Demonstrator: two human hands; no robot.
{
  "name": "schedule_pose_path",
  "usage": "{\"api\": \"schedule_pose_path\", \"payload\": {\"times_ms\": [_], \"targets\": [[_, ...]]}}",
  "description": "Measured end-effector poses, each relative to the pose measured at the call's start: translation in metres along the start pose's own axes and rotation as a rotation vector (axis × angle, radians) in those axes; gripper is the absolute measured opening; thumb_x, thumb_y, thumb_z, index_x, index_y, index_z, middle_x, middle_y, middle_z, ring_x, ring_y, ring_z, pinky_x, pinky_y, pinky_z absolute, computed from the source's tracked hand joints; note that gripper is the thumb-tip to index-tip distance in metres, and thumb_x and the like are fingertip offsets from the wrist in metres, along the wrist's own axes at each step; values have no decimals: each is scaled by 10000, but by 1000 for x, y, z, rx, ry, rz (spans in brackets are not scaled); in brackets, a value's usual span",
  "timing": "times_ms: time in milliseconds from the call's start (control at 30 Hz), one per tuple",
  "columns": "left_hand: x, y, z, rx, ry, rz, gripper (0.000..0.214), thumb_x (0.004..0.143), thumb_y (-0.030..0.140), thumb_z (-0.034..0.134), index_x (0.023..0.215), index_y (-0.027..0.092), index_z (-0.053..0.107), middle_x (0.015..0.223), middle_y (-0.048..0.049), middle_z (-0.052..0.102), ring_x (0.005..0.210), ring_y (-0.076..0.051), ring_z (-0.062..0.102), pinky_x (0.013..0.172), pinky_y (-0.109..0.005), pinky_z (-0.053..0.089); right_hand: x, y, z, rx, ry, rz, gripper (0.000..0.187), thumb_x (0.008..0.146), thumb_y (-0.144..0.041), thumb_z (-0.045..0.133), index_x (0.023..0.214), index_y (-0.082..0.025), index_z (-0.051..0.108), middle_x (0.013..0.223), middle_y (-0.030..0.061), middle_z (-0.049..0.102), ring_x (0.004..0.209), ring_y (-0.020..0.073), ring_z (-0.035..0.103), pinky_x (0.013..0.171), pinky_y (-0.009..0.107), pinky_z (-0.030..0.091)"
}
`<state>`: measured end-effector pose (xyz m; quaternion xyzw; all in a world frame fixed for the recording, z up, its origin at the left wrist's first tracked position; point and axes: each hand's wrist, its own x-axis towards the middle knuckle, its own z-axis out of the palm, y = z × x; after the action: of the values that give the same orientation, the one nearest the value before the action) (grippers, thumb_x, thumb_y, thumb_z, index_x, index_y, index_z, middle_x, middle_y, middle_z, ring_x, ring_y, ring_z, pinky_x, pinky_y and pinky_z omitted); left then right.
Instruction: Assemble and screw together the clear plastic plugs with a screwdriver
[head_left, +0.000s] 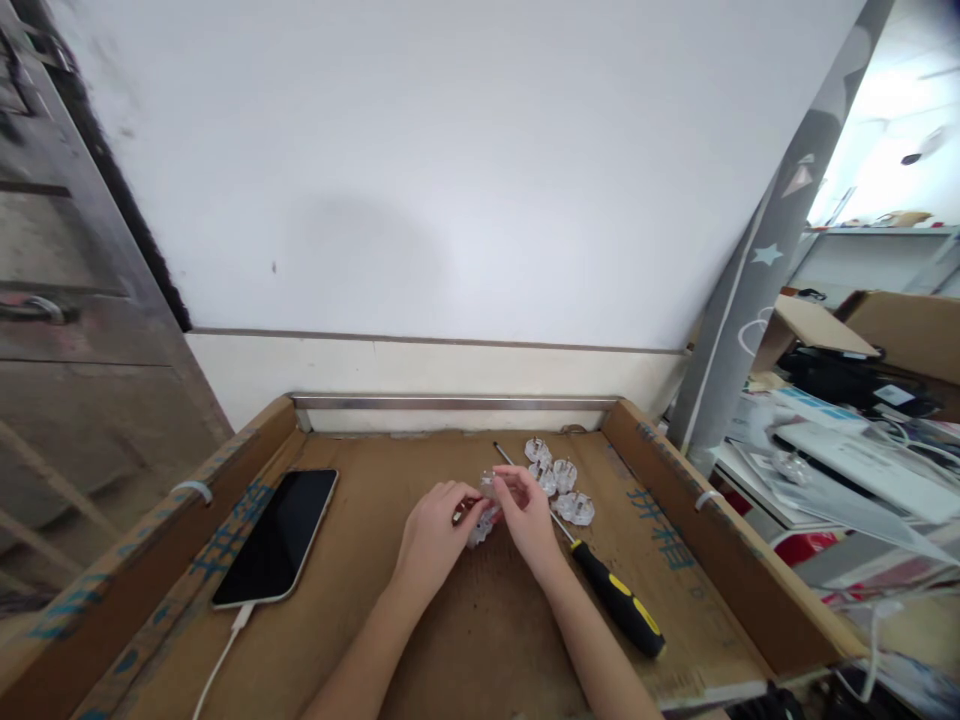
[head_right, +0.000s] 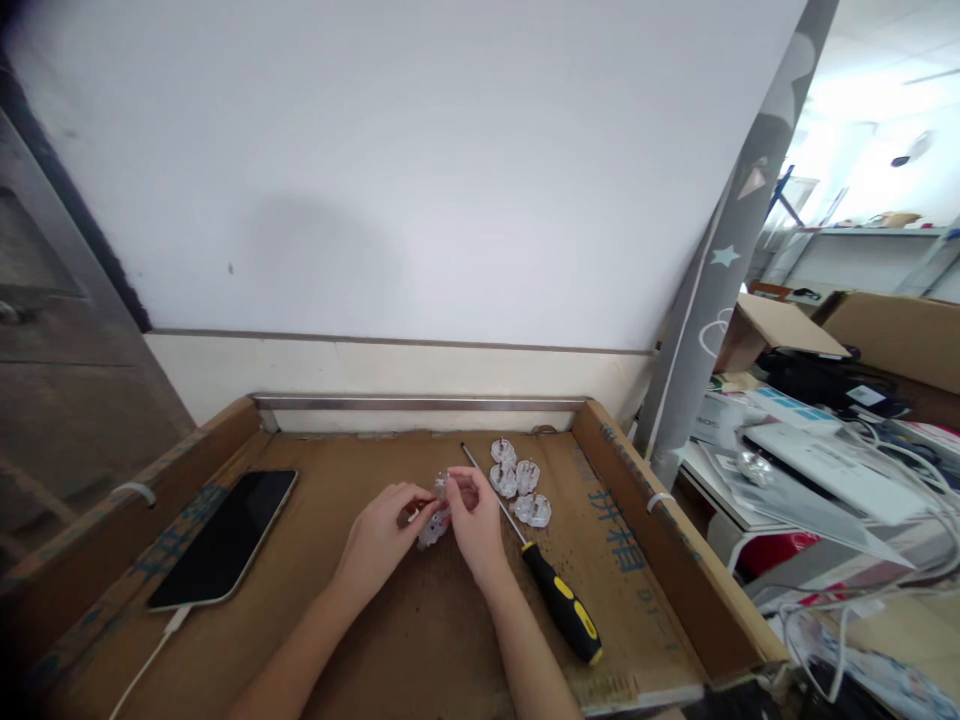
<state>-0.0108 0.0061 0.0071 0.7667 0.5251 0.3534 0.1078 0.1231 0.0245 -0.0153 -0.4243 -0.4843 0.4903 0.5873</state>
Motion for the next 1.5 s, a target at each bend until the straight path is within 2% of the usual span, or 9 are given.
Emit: {"api": "schedule_pose_path", "payload": {"times_ms": [167,300,400,533,700,867,1067,1333,1500], "targets": [[0,-2,0,2,13,10,157,850,313,491,793,218,603,770,-1,625,757,-169,545,681,-273,399,1,-2,0,30,0,16,427,704,-496,599,948,-156,516,747,13,543,557,88,528,437,206,471],[-1,-3,3,-89,30,-69,103,816,303,526,830,226,593,806,0,627,758,-161,558,701,-274,419,1,-1,1,42,9,30,437,687,-507,609,937,-160,521,748,17,554,568,102,547,428,211,471],[0,-4,6,-249,24,-150,127,797,333,540,803,213,580,772,-1,622,712,-153,559,676,-266,435,1,-1,0,50,22,42,440,679,-517,610,927,-165,520,741,16,550,573,106,549,426,214,478],[3,-8,12,-579,-25,-239,217,753,391,583,785,176,588,720,-13,620,653,-139,561,611,-246,449,3,1,-1,58,27,56,448,668,-518,619,928,-166,523,750,16,546,563,94,532,422,211,482],[10,-13,11,-794,-56,-308,335,680,458,625,829,159,610,808,-57,658,722,-169,605,646,-276,481,4,2,-1,62,24,68,460,658,-527,623,924,-166,523,726,17,562,569,109,546,420,215,479],[7,-9,6,-647,11,-287,295,773,417,535,895,164,627,864,-62,667,728,-171,604,670,-290,482,3,3,-1,61,18,75,448,670,-514,618,932,-162,525,753,25,579,571,110,554,428,224,487],[-1,-3,5,-212,-24,-50,197,843,302,473,924,235,639,893,-33,630,825,-176,573,742,-293,449,3,2,-2,56,27,66,446,675,-514,615,934,-162,525,743,24,564,579,107,550,430,208,485],[0,-7,8,-274,-43,-23,202,846,241,470,975,234,625,909,-35,619,837,-167,573,744,-274,452,4,6,-5,47,58,54,435,676,-515,611,920,-164,530,739,19,546,576,101,531,430,211,478],[0,-7,6,-193,-45,-26,226,875,299,444,993,241,628,890,-34,621,867,-183,563,775,-295,439,5,5,-5,43,58,56,434,677,-510,611,923,-162,526,744,18,554,573,108,547,420,217,473]]}}
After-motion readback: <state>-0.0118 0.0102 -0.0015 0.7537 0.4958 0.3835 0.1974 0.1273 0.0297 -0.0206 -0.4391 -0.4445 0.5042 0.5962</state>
